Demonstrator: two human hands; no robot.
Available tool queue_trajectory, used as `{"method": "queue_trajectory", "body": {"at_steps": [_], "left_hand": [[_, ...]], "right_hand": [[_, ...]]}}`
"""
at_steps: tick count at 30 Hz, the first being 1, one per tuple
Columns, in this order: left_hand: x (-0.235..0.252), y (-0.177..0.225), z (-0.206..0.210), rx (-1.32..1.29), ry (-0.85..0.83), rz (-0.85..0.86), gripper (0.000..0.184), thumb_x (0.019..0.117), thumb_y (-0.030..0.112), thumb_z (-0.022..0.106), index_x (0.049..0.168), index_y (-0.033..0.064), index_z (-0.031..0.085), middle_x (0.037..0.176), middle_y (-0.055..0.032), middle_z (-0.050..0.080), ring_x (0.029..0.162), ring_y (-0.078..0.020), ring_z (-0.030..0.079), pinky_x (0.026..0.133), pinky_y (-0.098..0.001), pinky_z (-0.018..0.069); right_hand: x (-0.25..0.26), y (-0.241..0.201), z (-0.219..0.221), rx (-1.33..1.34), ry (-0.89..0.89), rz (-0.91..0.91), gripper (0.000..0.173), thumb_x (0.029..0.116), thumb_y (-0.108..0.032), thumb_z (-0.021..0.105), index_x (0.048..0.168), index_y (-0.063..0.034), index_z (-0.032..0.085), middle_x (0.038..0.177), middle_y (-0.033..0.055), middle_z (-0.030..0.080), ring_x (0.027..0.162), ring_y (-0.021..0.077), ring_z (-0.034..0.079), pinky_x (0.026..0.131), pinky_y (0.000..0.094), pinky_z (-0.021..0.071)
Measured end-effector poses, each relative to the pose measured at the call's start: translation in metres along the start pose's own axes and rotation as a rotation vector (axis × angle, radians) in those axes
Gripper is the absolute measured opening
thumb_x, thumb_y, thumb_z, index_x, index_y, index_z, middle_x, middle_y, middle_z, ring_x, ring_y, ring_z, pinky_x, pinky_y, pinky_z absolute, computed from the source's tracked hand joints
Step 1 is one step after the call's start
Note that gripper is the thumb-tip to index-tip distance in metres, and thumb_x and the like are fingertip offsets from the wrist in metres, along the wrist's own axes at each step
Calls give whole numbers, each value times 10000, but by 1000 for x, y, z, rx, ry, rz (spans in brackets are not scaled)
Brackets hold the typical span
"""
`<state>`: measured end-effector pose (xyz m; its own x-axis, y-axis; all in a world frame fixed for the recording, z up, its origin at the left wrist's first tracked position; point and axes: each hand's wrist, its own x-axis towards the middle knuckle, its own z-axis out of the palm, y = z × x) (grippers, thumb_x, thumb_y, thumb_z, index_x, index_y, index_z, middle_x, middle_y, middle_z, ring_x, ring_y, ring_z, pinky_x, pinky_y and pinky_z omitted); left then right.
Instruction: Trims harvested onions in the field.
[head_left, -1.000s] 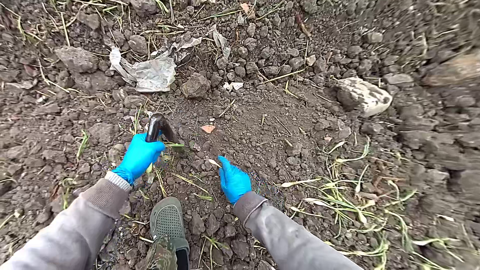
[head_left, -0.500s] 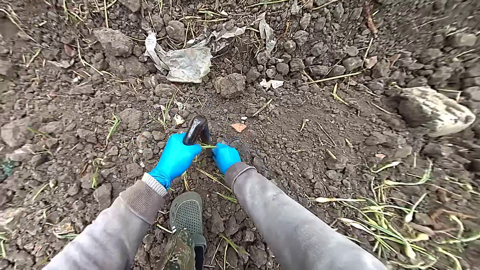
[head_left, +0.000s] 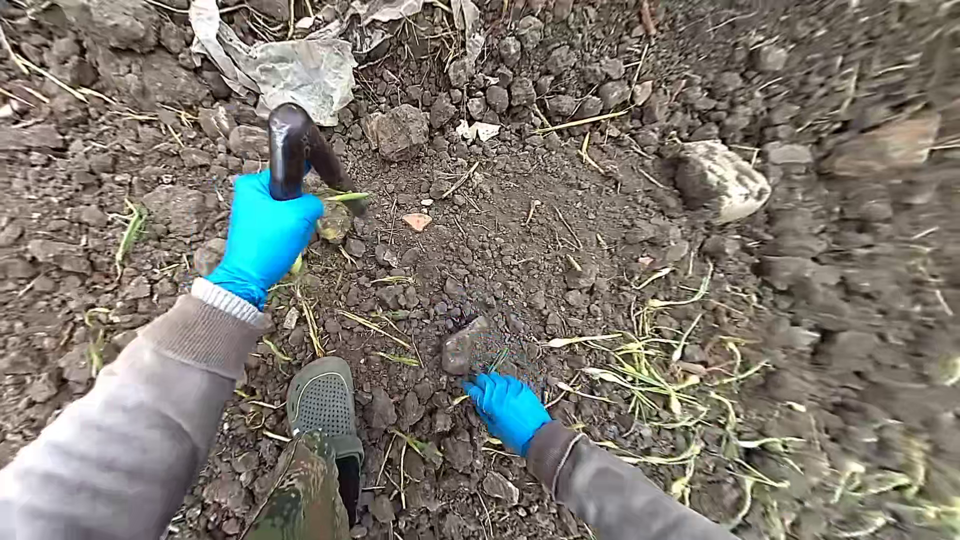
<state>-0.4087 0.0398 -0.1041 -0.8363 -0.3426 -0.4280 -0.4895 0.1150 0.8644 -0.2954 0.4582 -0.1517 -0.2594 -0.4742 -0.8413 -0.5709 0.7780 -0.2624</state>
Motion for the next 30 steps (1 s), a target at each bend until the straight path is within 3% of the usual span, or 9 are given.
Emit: {"method": "queue_trajectory", "body": {"at_steps": [3, 6, 9, 11, 15, 19, 22, 27, 30], "left_hand": [[26, -39, 18, 125, -112, -156, 237, 884, 105, 655, 1111, 41, 682, 609, -16, 539, 454, -116, 491, 449, -305, 449], [29, -37, 11, 189, -164, -149, 238, 906, 97, 655, 1135, 43, 690, 606, -13, 538, 456, -104, 484, 449, -286, 437], [23, 5, -4, 152, -149, -33, 164, 890, 82, 667, 1054, 73, 683, 568, 24, 520, 429, -72, 469, 415, -247, 413], [9, 41, -16, 121, -144, 87, 224, 863, 101, 667, 1083, 134, 687, 576, 80, 534, 427, -30, 479, 405, -205, 424], [4, 72, -2, 243, -144, 103, 118, 803, 91, 692, 906, 150, 697, 551, 51, 519, 419, -69, 465, 394, -266, 398], [19, -40, 39, 369, -209, -99, 32, 878, 79, 702, 873, 50, 690, 699, -72, 601, 627, -206, 567, 597, -466, 466], [10, -65, 32, 236, -163, -147, 78, 883, 71, 703, 828, 48, 652, 648, -48, 557, 561, -166, 520, 547, -389, 442], [-24, 2, -16, 125, -101, -79, 139, 852, 56, 698, 752, 120, 625, 567, 19, 528, 468, -88, 473, 445, -280, 386], [-36, -6, -32, 190, -110, -74, 98, 855, 73, 696, 782, 127, 659, 600, 33, 542, 513, -82, 489, 485, -296, 404]], "right_hand": [[4, -1, 19, 1, -31, 189, 355, 987, -7, 543, 1315, -63, 668, 1360, 209, 625, 1254, 421, 600, 1020, 568, 504], [-1, 1, 26, 16, 218, 97, 242, 986, -37, 573, 1154, -68, 745, 1285, 175, 688, 1227, 391, 630, 1046, 543, 492], [12, 6, 20, 61, 672, -20, 164, 969, -135, 632, 1034, -103, 779, 990, 129, 764, 956, 335, 746, 830, 495, 609], [29, 1, -7, 195, 805, 31, 215, 936, -97, 655, 1090, -101, 805, 970, 143, 751, 913, 330, 741, 788, 501, 616], [84, -14, -96, 384, 871, 139, 208, 1010, -120, 623, 1141, -83, 780, 1068, 167, 736, 979, 346, 729, 822, 542, 598], [143, -31, -177, 320, 869, 89, 236, 1035, -178, 581, 1135, -81, 771, 1097, 177, 721, 1020, 364, 713, 835, 567, 578], [190, -47, -208, 222, 748, 68, 261, 1056, -195, 546, 1168, -101, 762, 1155, 161, 701, 1077, 359, 689, 881, 555, 563], [256, -75, -203, 115, 399, 104, 192, 949, -57, 624, 1071, -94, 768, 1231, 159, 692, 1113, 385, 680, 883, 608, 564], [250, -84, -201, 56, 537, 129, 203, 961, -167, 641, 1096, -84, 767, 1253, 170, 667, 1204, 384, 598, 1026, 575, 454]]}}
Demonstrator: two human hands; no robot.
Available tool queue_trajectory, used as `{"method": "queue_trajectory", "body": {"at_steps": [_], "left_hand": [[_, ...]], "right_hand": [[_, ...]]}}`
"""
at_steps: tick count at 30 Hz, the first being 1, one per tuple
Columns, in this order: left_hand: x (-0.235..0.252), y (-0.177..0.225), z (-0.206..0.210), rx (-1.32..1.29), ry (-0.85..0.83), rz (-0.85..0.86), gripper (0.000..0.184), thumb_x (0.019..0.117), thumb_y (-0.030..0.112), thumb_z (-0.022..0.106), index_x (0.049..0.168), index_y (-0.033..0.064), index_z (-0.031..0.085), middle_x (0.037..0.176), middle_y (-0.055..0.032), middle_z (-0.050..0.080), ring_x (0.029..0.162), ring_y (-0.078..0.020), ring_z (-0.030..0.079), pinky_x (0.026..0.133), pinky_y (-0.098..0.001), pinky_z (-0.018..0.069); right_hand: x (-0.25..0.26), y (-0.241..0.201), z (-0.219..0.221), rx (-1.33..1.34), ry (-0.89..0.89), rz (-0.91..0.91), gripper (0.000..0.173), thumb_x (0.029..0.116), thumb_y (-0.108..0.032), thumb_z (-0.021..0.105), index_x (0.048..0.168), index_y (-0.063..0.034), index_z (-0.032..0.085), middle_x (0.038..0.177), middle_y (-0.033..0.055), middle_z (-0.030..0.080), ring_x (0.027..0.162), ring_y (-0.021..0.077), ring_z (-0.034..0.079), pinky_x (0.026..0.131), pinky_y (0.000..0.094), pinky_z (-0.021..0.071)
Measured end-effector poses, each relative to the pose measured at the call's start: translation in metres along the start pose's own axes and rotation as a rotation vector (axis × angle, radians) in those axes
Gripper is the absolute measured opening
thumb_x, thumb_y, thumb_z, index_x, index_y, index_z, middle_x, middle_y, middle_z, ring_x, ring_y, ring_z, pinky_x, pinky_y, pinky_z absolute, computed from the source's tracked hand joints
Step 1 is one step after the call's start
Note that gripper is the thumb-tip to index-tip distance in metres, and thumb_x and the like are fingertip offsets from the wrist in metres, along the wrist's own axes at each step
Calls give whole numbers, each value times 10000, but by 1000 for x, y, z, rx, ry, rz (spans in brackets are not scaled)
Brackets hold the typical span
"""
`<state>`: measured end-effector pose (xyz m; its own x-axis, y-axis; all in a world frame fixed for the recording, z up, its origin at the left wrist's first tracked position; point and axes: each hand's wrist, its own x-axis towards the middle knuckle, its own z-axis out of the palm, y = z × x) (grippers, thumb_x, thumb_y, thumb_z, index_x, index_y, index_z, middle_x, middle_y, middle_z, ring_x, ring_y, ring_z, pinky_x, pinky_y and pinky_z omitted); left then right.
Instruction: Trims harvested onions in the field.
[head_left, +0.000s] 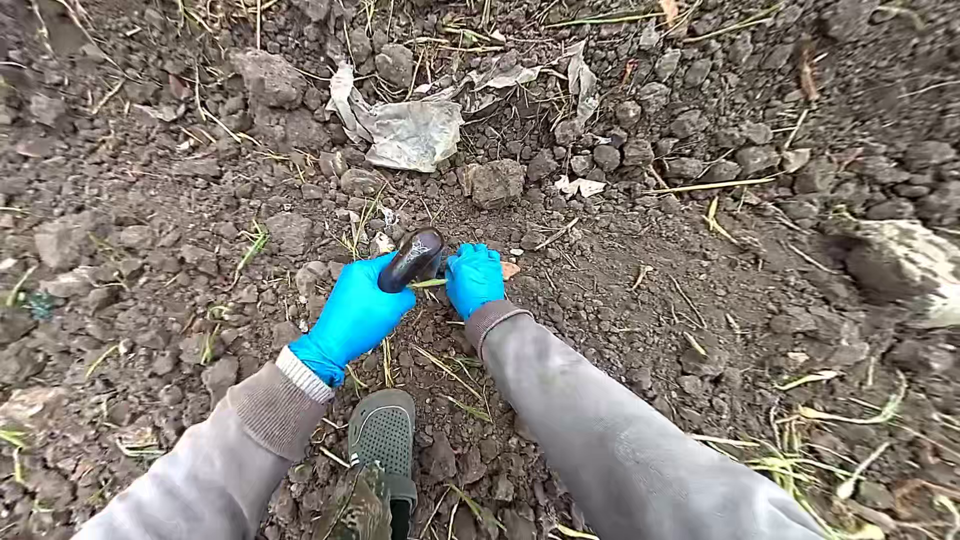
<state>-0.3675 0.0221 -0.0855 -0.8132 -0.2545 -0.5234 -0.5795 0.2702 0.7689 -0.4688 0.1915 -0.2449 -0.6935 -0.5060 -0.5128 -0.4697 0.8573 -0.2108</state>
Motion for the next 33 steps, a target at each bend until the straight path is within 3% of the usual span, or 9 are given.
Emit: {"method": "queue_trajectory", "body": {"at_steps": [6, 10, 12, 14, 19, 23, 26, 30, 33], "left_hand": [[-1, -52, 14, -326, 115, -138, 55, 923, 45, 658, 974, 25, 646, 580, -24, 528, 454, -125, 507, 438, -277, 459], [-48, -23, 24, -390, 178, -79, 55, 910, 20, 650, 960, 38, 638, 547, -18, 517, 421, -110, 482, 404, -245, 421], [-79, -15, 35, -343, 169, -40, 30, 914, 46, 670, 897, 55, 647, 542, -21, 534, 415, -118, 489, 399, -249, 427], [-109, -11, 49, -276, 153, -19, 88, 941, 111, 714, 885, 73, 658, 550, -26, 541, 416, -127, 489, 396, -261, 428], [-190, -4, 61, -239, 140, 76, 111, 862, 225, 778, 904, 174, 689, 531, 45, 512, 400, -73, 448, 388, -227, 407], [-234, 15, 74, -281, -114, 136, 224, 806, 174, 725, 1015, 213, 651, 678, 75, 613, 467, -49, 512, 459, -209, 465], [-238, 18, 109, -78, -360, 234, 404, 805, 258, 795, 1199, 237, 707, 1033, 34, 753, 638, -82, 654, 558, -253, 573], [-226, 1, 184, 240, -671, 105, 75, 870, 152, 768, 940, 176, 760, 664, 36, 661, 521, -75, 584, 491, -265, 501], [-221, -27, 207, 376, -812, -75, 187, 948, 133, 739, 1135, 146, 742, 732, -23, 718, 614, -121, 683, 617, -301, 600]], "right_hand": [[-108, -13, -11, 376, 393, -265, 217, 985, -202, 608, 1059, -90, 779, 955, 112, 736, 932, 300, 722, 787, 499, 593], [-166, -58, -34, 701, 185, -237, 503, 1004, -260, 662, 1470, -96, 567, 909, 86, 698, 770, 265, 664, 678, 505, 550], [-190, -78, -36, 827, 231, -173, 313, 1010, -236, 656, 1289, -96, 682, 838, 76, 703, 709, 249, 671, 635, 504, 555], [-221, -83, -24, 844, 295, -106, 195, 1020, -205, 618, 1123, -111, 754, 813, 77, 730, 731, 255, 714, 643, 518, 565], [-363, -10, 53, 675, 19, -58, 429, 997, -107, 491, 1350, -221, 706, 1181, 81, 740, 1048, 256, 722, 875, 499, 590], [-495, 96, 113, 450, -251, 109, 519, 941, -170, 513, 1450, -152, 612, 1512, 123, 564, 1411, 317, 512, 1196, 514, 362], [-527, 141, 138, 314, -140, 259, 412, 1015, -247, 510, 1373, -119, 669, 1446, 139, 614, 1359, 321, 561, 1172, 507, 398], [-484, 152, 142, 189, -64, 177, 524, 964, -202, 681, 1467, -94, 580, 1526, 167, 535, 1413, 386, 488, 1165, 566, 379], [-445, 150, 143, 62, -153, 163, 379, 927, -46, 696, 1303, -53, 651, 1315, 199, 635, 1288, 410, 566, 1003, 556, 509]]}}
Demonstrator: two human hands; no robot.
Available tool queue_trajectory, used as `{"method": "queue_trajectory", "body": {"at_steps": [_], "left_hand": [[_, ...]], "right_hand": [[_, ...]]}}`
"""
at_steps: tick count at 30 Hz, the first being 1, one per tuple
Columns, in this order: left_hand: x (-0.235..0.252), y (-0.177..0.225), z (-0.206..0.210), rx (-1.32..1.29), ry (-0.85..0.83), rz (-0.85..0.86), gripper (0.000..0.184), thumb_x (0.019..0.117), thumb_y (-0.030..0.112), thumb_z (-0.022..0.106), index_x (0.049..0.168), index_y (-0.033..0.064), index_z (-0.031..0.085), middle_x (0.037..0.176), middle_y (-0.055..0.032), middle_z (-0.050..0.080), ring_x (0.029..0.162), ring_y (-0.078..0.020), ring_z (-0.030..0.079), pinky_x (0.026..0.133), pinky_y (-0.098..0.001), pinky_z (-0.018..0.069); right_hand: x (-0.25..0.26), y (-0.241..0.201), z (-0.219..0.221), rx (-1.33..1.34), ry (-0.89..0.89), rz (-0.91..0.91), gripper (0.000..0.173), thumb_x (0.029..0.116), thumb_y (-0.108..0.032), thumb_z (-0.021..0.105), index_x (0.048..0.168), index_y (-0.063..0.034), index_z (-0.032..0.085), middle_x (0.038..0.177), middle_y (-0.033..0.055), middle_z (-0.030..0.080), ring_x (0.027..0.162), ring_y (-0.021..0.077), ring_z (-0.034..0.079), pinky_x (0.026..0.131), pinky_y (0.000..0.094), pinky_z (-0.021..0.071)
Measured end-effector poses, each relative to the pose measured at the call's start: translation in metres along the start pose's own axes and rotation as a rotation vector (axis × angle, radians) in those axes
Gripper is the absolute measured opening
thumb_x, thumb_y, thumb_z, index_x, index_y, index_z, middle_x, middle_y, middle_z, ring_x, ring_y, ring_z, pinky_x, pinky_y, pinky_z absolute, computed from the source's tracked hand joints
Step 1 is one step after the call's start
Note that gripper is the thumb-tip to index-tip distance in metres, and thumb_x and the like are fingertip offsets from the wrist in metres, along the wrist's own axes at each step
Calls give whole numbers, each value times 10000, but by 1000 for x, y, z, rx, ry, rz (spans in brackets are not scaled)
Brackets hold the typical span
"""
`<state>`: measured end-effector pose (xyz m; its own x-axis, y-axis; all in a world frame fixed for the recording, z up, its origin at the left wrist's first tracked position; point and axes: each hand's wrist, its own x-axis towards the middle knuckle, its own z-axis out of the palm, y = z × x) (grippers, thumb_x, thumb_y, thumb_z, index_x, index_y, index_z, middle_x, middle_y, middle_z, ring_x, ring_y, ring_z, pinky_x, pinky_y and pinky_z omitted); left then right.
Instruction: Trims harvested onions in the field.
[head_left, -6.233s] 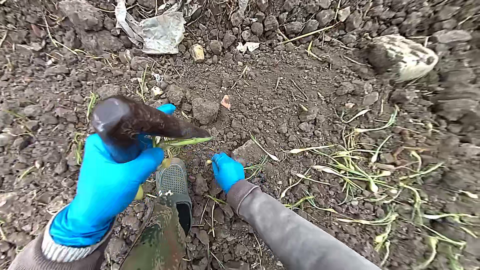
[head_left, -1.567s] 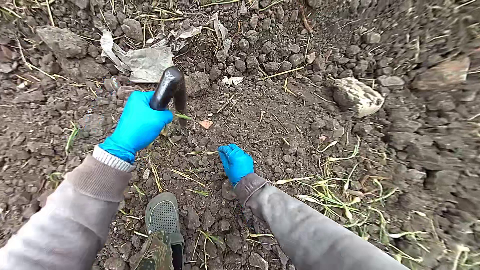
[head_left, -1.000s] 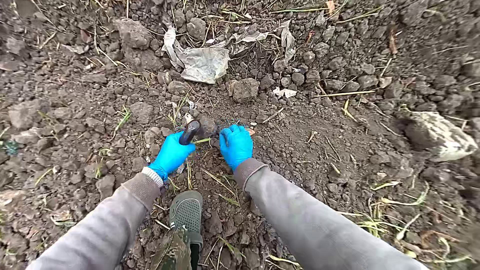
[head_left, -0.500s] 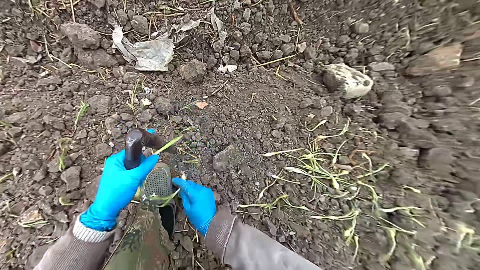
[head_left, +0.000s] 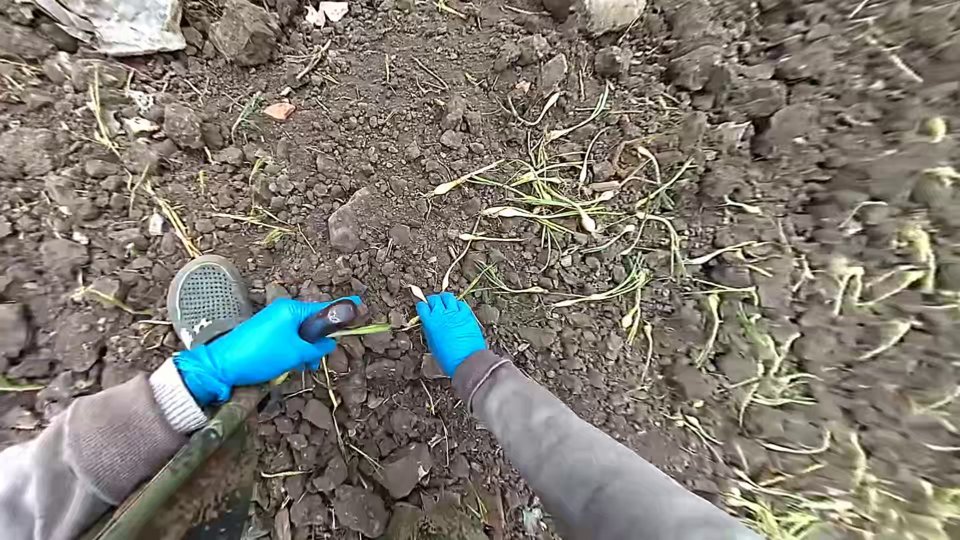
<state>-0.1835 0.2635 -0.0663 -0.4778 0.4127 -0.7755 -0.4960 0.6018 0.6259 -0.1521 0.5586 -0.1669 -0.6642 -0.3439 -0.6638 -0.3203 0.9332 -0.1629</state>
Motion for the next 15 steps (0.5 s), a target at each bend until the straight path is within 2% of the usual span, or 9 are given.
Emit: {"method": "queue_trajectory", "body": {"at_steps": [3, 4, 6, 7, 9, 10, 12, 14, 15], "left_hand": [[-1, -14, 7, -12, -42, -66, 426, 942, 115, 740, 1350, 223, 681, 833, -8, 760, 708, -113, 717, 726, -294, 615], [-1, -16, 7, -37, -37, -71, 431, 944, 91, 732, 1354, 212, 678, 839, -18, 762, 702, -121, 717, 717, -288, 613], [-1, -18, 8, -135, -10, -64, 403, 938, 26, 713, 1323, 142, 693, 784, -67, 742, 627, -153, 689, 637, -279, 596], [-2, -15, 10, -165, 20, -60, 322, 939, 25, 710, 1250, 107, 719, 722, -85, 710, 572, -162, 660, 578, -276, 578], [-6, -1, 8, -141, 123, -49, 42, 942, 74, 713, 982, 70, 725, 602, -71, 626, 474, -149, 578, 475, -270, 502], [-11, 8, 6, -138, 173, -23, 19, 931, 94, 714, 926, 75, 715, 570, -64, 600, 440, -142, 547, 439, -267, 474], [-27, 29, -4, -194, 251, 75, 93, 888, 105, 692, 976, 105, 722, 529, -47, 551, 389, -122, 501, 385, -249, 446], [-55, 52, -15, -287, 265, 192, 228, 846, 121, 698, 1071, 145, 721, 523, -24, 534, 373, -94, 487, 369, -231, 449], [-66, 70, -19, -306, 259, 246, 158, 820, 138, 702, 974, 172, 688, 528, 3, 533, 385, -80, 489, 382, -225, 452]], "right_hand": [[5, 5, -13, -18, -111, -86, 334, 927, 65, 626, 1244, -30, 673, 1254, 210, 651, 1229, 411, 602, 963, 543, 532], [-1, 15, -18, -4, -82, -105, 308, 943, 61, 607, 1231, -27, 673, 1230, 210, 660, 1207, 406, 618, 956, 537, 537], [-26, 51, -23, 85, 179, 23, 236, 992, -11, 588, 1205, -2, 692, 1160, 229, 688, 1135, 416, 659, 929, 540, 553], [-42, 75, -24, 136, 338, 173, 264, 1021, -105, 597, 1248, 1, 681, 1186, 252, 686, 1142, 444, 656, 927, 576, 547], [-71, 121, -21, 219, 530, 477, 489, 1020, -303, 630, 1428, -38, 578, 1354, 289, 605, 1284, 505, 548, 1026, 672, 430], [-86, 138, -13, 232, 575, 538, 492, 1026, -309, 611, 1446, -55, 568, 1361, 292, 598, 1295, 512, 533, 1050, 684, 398], [-110, 142, 11, 258, 529, 466, 379, 1037, -129, 547, 1405, -78, 623, 1216, 275, 666, 1152, 495, 628, 944, 670, 486], [-130, 106, 36, 326, 360, 323, 519, 992, -36, 556, 1503, -124, 538, 1142, 233, 705, 1044, 445, 690, 864, 619, 559], [-135, 85, 45, 346, 298, 275, 576, 978, -51, 584, 1541, -121, 483, 1119, 219, 716, 1012, 426, 707, 853, 596, 574]]}}
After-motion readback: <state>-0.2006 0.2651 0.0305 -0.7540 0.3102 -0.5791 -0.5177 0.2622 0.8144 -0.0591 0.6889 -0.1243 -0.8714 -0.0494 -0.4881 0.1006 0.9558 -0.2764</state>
